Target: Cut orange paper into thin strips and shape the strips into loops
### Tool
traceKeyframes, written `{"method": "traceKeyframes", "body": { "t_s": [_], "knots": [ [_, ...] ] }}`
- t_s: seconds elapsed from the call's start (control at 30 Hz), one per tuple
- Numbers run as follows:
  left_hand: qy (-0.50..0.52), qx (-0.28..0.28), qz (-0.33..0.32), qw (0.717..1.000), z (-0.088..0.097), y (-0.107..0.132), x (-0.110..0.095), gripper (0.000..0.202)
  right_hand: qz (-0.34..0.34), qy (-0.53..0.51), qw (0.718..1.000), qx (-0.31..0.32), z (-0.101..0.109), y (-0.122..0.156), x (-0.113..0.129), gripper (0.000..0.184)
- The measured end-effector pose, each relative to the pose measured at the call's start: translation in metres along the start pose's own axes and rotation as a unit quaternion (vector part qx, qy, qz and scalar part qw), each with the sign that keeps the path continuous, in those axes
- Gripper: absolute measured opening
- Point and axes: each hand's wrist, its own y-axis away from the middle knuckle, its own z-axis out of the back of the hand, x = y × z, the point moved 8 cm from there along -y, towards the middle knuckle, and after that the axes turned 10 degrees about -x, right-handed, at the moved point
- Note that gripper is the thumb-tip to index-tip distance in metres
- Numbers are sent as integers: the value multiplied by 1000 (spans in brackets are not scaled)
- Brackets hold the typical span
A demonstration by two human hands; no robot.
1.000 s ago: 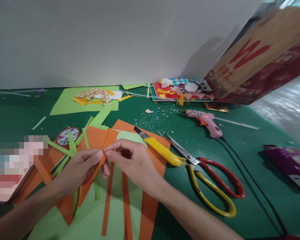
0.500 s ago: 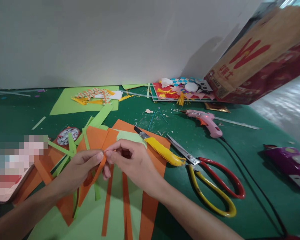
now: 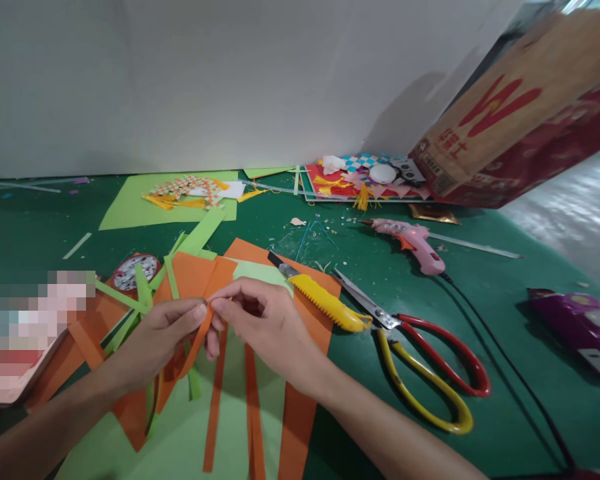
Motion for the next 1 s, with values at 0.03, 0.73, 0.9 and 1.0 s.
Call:
{"method": "traceKeyframes", "body": {
  "t_s": [0.03,0.73,0.9,1.0],
  "knots": [
    [1,-1,1,1000,0,0,0,31,-5,6,1000,-9,1,-1,-1,14],
    [-149,-18,-47,988,-2,3,-7,39,-6,36,999,-26,7,-1,-3,20],
    [-200,-10,-93,975,-8,4,-9,32,8,45,998,-40,9,-1,0,21],
    [-193,-3,-95,976,-10,4,-10,34,15,44,998,-53,11,0,1,21]
  ]
}}
